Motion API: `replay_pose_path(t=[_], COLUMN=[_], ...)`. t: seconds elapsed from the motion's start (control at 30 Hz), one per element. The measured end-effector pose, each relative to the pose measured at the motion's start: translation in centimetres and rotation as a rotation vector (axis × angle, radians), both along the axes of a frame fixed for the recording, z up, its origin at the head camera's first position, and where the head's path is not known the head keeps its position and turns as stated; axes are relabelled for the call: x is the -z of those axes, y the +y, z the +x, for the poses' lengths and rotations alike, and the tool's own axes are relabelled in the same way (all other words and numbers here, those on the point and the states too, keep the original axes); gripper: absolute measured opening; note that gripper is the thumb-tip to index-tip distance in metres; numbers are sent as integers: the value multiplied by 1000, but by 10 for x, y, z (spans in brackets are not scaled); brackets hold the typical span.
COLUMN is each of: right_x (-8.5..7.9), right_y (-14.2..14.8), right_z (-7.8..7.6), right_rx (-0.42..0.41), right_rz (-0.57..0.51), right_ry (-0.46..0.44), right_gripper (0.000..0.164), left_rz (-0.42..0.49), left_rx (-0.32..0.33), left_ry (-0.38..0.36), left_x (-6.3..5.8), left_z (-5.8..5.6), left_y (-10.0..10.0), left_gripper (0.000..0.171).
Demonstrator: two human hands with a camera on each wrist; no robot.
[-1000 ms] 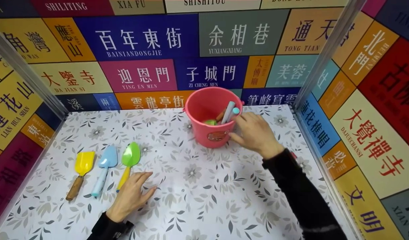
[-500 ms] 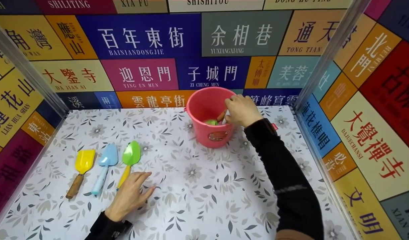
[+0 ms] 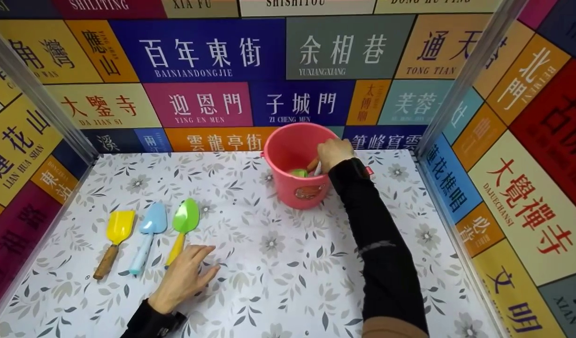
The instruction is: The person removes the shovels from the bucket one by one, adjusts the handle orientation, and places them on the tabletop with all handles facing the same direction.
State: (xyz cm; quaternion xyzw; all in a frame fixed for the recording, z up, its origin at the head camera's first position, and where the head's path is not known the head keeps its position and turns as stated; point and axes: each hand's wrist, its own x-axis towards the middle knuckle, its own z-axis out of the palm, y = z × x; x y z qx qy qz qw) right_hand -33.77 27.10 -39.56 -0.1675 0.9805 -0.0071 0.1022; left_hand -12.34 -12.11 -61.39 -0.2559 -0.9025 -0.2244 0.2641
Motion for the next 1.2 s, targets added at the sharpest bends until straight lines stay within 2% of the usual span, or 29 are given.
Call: replay_pose_path(t=[0.07, 0.2, 0.43, 0.53, 0.6, 0.63, 0.8, 1.0, 1.03, 1.1, 1.2], right_x=[1, 2, 4, 5, 6, 6, 9, 9, 9, 9, 7], right_y=[-1, -4, -14, -18, -19, -20, -18, -18, -18, -18, -18], right_z=[-1, 0, 3, 3, 4, 4, 2, -3, -3, -4, -2], right_rx=[-11, -15, -9, 0, 2, 1, 11, 31, 33, 35, 34], right_rz=[13, 36, 118, 138, 118, 104, 40, 71, 78, 75, 56], right_ry=[-2, 11, 53, 50, 45, 41, 8, 9, 12, 8, -6], right_gripper=[41, 43, 42, 46, 49, 51, 56, 55, 54, 54, 53], left_rz=[-6, -30, -67, -56, -39, -31, -8, -40, -47, -59, -60], left_rx=[0, -10, -32, -24, -11, -6, 10, 0, -5, -13, -11], left_ry=[-1, -3, -25, -7, 4, 6, 11, 38, 38, 20, -12], left_x=[-1, -18, -30, -26, -14, -11, -5, -11, -17, -24, -24], left_z=[1, 7, 12, 11, 6, 6, 4, 6, 8, 11, 11], left_y=[0, 3, 7, 7, 5, 4, 2, 3, 4, 6, 6], left_gripper=[45, 42, 43, 42, 39, 40, 41, 41, 43, 44, 43])
